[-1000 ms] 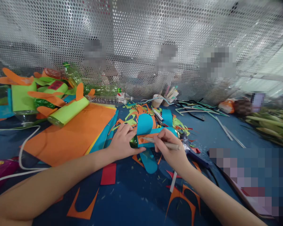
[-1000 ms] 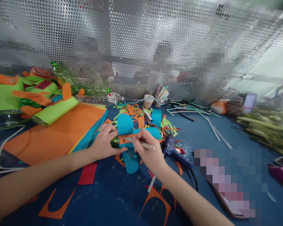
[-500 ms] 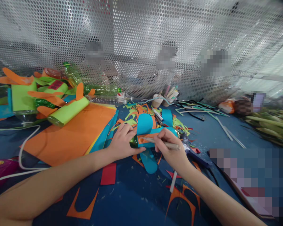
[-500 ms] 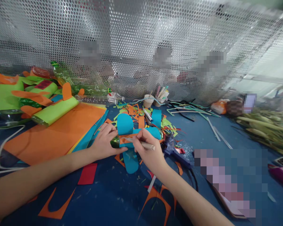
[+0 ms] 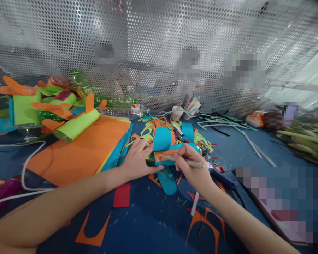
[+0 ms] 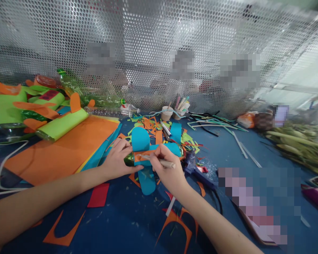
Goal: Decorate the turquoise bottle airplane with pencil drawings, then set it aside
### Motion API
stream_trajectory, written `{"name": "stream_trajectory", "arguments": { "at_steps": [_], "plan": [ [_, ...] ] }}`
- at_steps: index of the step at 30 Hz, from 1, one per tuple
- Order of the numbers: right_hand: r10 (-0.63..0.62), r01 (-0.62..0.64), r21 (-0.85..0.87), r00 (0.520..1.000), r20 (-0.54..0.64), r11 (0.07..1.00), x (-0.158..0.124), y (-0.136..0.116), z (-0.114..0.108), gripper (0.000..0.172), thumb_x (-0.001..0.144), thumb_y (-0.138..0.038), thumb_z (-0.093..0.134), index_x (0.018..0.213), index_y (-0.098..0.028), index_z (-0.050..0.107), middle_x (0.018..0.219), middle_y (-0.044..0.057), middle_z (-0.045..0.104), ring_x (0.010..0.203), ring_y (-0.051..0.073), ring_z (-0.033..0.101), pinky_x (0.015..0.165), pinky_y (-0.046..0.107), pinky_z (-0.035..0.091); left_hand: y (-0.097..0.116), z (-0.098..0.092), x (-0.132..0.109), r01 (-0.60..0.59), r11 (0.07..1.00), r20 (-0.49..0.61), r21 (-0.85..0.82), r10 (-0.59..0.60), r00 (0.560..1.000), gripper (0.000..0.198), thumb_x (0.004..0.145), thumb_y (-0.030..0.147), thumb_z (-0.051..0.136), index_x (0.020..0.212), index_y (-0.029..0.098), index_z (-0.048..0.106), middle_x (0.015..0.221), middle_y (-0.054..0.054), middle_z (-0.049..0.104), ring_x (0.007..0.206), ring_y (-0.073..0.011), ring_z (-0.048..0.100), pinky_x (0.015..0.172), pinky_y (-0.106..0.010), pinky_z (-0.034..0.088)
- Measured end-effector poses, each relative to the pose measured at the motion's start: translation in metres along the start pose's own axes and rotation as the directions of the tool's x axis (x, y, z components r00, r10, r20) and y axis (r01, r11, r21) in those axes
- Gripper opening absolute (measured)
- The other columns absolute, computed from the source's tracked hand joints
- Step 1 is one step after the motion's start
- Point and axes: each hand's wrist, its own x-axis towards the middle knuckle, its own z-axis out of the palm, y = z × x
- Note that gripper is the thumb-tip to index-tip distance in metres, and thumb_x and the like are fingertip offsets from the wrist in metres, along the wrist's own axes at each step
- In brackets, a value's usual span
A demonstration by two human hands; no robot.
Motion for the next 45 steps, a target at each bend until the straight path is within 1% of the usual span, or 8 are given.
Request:
{"name": "stream_trajectory", "arguments": {
  "at_steps": [10, 16, 21, 27, 30, 33, 37, 45],
  "plan": [
    [-0.016, 0.016, 0.002, 1.0, -0.006, 1.0, -0.0009, 0.0012, 0.0001, 0.021, 0.087, -0.026, 0.05, 0.071, -0.024, 0.037, 0.049, -0.007, 0.049, 0.045, 0.01, 0.043, 0.048, 0.024, 0.035, 0.0007, -0.0014, -0.001, 0.025, 1.0, 0.023, -0.001, -0.025, 0.999, 0.057, 0.071, 0.064, 0.064, 0.101, 0.017, 0.064, 0.081, -0.004, 0.047, 0.079, -0.0219, 0.046, 0.075, -0.04, 0.045],
    [-0.018, 0.018, 0.002, 1.0, 0.01, 1.0, -0.0003, 0.0004, 0.0022, 0.023, 0.089, -0.028, 0.051, 0.07, -0.023, 0.037, 0.053, -0.005, 0.054, 0.048, 0.011, 0.048, 0.049, 0.024, 0.036, 0.0007, -0.0003, -0.0012, 0.033, 0.999, 0.013, -0.004, -0.033, 0.999, 0.055, 0.07, 0.065, 0.063, 0.097, 0.017, 0.064, 0.08, -0.004, 0.047, 0.078, -0.0217, 0.046, 0.074, -0.039, 0.046],
    [-0.027, 0.027, 0.008, 1.0, 0.011, 1.0, -0.0004, -0.0001, 0.0037, 0.024, 0.089, -0.029, 0.052, 0.07, -0.023, 0.039, 0.054, -0.005, 0.054, 0.049, 0.011, 0.049, 0.05, 0.024, 0.038, 0.0013, 0.0001, -0.0002, 0.029, 1.0, 0.001, 0.001, -0.029, 1.0, 0.055, 0.069, 0.064, 0.064, 0.098, 0.017, 0.063, 0.079, -0.004, 0.047, 0.078, -0.0217, 0.045, 0.074, -0.039, 0.045],
    [-0.01, 0.01, 0.002, 1.0, 0.027, 1.0, -0.0017, 0.0005, 0.0052, 0.024, 0.089, -0.031, 0.052, 0.07, -0.023, 0.04, 0.053, -0.004, 0.054, 0.048, 0.011, 0.049, 0.049, 0.024, 0.038, 0.0013, -0.0003, -0.0004, 0.02, 1.0, 0.007, 0.004, -0.02, 1.0, 0.054, 0.07, 0.063, 0.065, 0.098, 0.016, 0.063, 0.079, -0.003, 0.046, 0.078, -0.0209, 0.045, 0.074, -0.038, 0.045],
    [-0.008, 0.008, 0.009, 1.0, 0.013, 1.0, -0.0025, 0.0017, 0.0049, 0.023, 0.089, -0.031, 0.052, 0.071, -0.024, 0.039, 0.053, -0.005, 0.054, 0.048, 0.011, 0.049, 0.049, 0.024, 0.038, 0.0011, -0.0003, -0.0003, 0.017, 1.0, 0.008, 0.01, -0.017, 1.0, 0.053, 0.071, 0.063, 0.064, 0.096, 0.016, 0.063, 0.079, -0.003, 0.046, 0.078, -0.0213, 0.046, 0.074, -0.038, 0.044],
    [-0.001, 0.001, 0.018, 1.0, 0.001, 1.0, -0.0026, 0.0016, 0.0048, 0.022, 0.088, -0.03, 0.052, 0.071, -0.024, 0.039, 0.053, -0.005, 0.053, 0.048, 0.011, 0.049, 0.049, 0.024, 0.038, 0.0011, 0.0, -0.0001, 0.003, 1.0, -0.013, 0.007, -0.003, 1.0, 0.054, 0.071, 0.064, 0.063, 0.095, 0.017, 0.063, 0.078, -0.004, 0.047, 0.077, -0.0214, 0.046, 0.073, -0.038, 0.044],
    [-0.004, 0.004, 0.002, 1.0, 0.022, 1.0, -0.0025, -0.0006, 0.0054, 0.024, 0.088, -0.03, 0.052, 0.069, -0.023, 0.039, 0.052, -0.004, 0.054, 0.048, 0.011, 0.048, 0.048, 0.024, 0.037, 0.0011, 0.0002, 0.0, 0.008, 1.0, -0.002, 0.005, -0.008, 1.0, 0.054, 0.071, 0.065, 0.062, 0.096, 0.017, 0.063, 0.078, -0.004, 0.046, 0.076, -0.0212, 0.045, 0.073, -0.038, 0.044],
    [-0.011, 0.01, 0.007, 0.999, 0.042, 1.0, -0.0031, -0.0027, 0.0063, 0.023, 0.088, -0.03, 0.052, 0.069, -0.023, 0.04, 0.054, -0.004, 0.055, 0.048, 0.01, 0.048, 0.047, 0.023, 0.037, 0.0009, -0.0002, -0.0009, 0.023, 1.0, 0.015, 0.008, -0.023, 1.0, 0.054, 0.071, 0.064, 0.063, 0.094, 0.016, 0.064, 0.078, -0.005, 0.048, 0.078, -0.0219, 0.045, 0.075, -0.039, 0.045]
  ]
}}
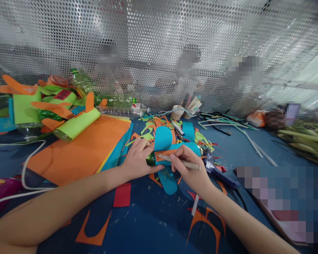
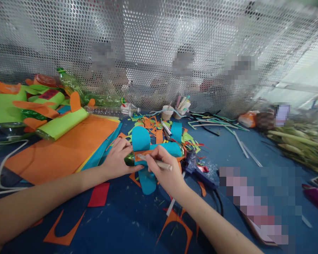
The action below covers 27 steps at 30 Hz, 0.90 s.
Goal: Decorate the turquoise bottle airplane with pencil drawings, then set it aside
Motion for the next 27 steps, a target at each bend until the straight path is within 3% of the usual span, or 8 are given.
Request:
{"name": "stream_trajectory", "arguments": {
  "at_steps": [27],
  "plan": [
    [-0.008, 0.008, 0.027, 1.0, 0.011, 1.0, -0.0008, 0.0024, 0.0008, 0.024, 0.089, -0.03, 0.053, 0.069, -0.023, 0.04, 0.054, -0.005, 0.056, 0.048, 0.01, 0.049, 0.047, 0.022, 0.038, -0.0007, 0.0003, -0.0005, 0.0, 1.0, 0.005, 0.01, 0.0, 1.0, 0.052, 0.071, 0.063, 0.064, 0.088, 0.014, 0.063, 0.079, -0.006, 0.048, 0.078, -0.0221, 0.045, 0.075, -0.039, 0.045]
  ]
}}
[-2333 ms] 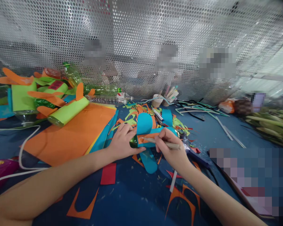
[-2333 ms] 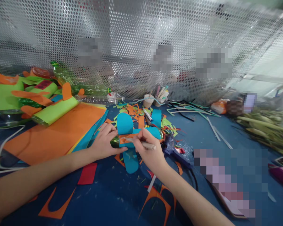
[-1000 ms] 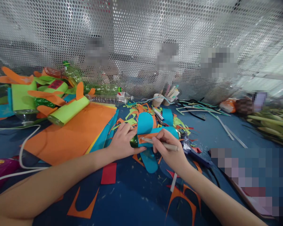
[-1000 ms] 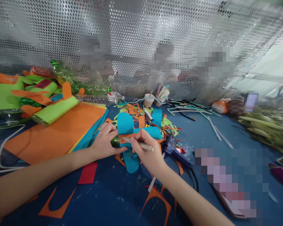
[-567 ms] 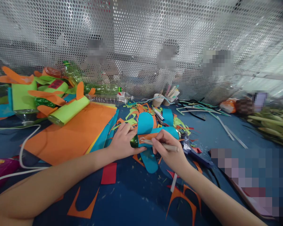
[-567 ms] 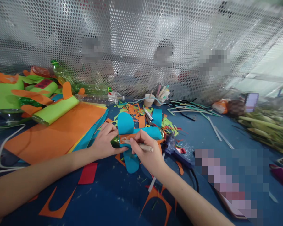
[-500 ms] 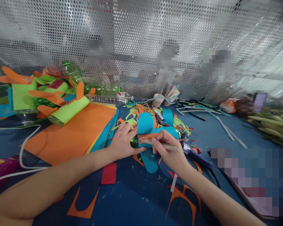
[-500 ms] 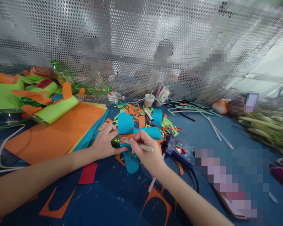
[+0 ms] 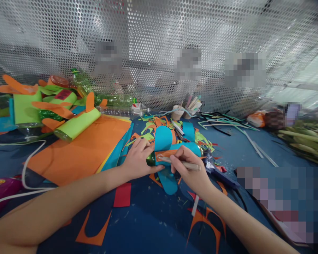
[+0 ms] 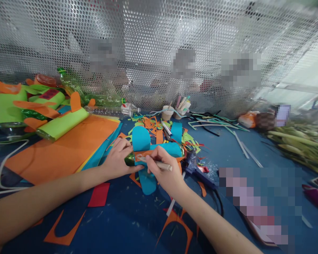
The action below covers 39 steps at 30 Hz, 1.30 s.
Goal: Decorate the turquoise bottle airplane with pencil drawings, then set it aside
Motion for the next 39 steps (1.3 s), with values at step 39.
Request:
{"name": "stream_trajectory", "arguments": {
  "at_steps": [39],
  "plan": [
    [0.004, -0.006, -0.052, 1.0, -0.027, 0.999, 0.0004, 0.001, -0.0013, 0.025, 0.09, -0.031, 0.05, 0.069, -0.023, 0.04, 0.053, -0.004, 0.054, 0.048, 0.011, 0.048, 0.049, 0.024, 0.038, 0.0008, -0.0004, 0.0009, -0.011, 1.0, -0.013, -0.008, 0.011, 1.0, 0.054, 0.071, 0.063, 0.064, 0.097, 0.016, 0.063, 0.078, -0.004, 0.046, 0.077, -0.0212, 0.045, 0.074, -0.039, 0.045]
  ]
}}
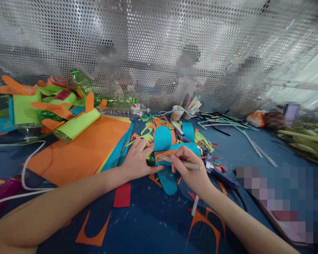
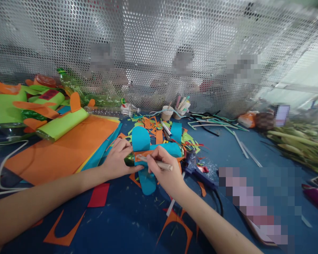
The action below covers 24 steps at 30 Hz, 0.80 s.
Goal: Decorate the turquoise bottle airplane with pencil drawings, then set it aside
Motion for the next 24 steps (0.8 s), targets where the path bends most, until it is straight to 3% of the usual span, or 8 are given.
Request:
{"name": "stream_trajectory", "arguments": {
  "at_steps": [24],
  "plan": [
    [0.004, -0.004, 0.001, 0.999, -0.046, 1.0, 0.0002, -0.0013, -0.0002, 0.024, 0.088, -0.03, 0.05, 0.069, -0.024, 0.038, 0.051, -0.005, 0.051, 0.046, 0.011, 0.047, 0.047, 0.024, 0.037, 0.0014, -0.0007, 0.001, 0.003, 1.0, -0.013, -0.009, -0.003, 1.0, 0.055, 0.07, 0.063, 0.065, 0.101, 0.017, 0.064, 0.079, -0.004, 0.047, 0.077, -0.0217, 0.045, 0.073, -0.038, 0.045]
  ]
}}
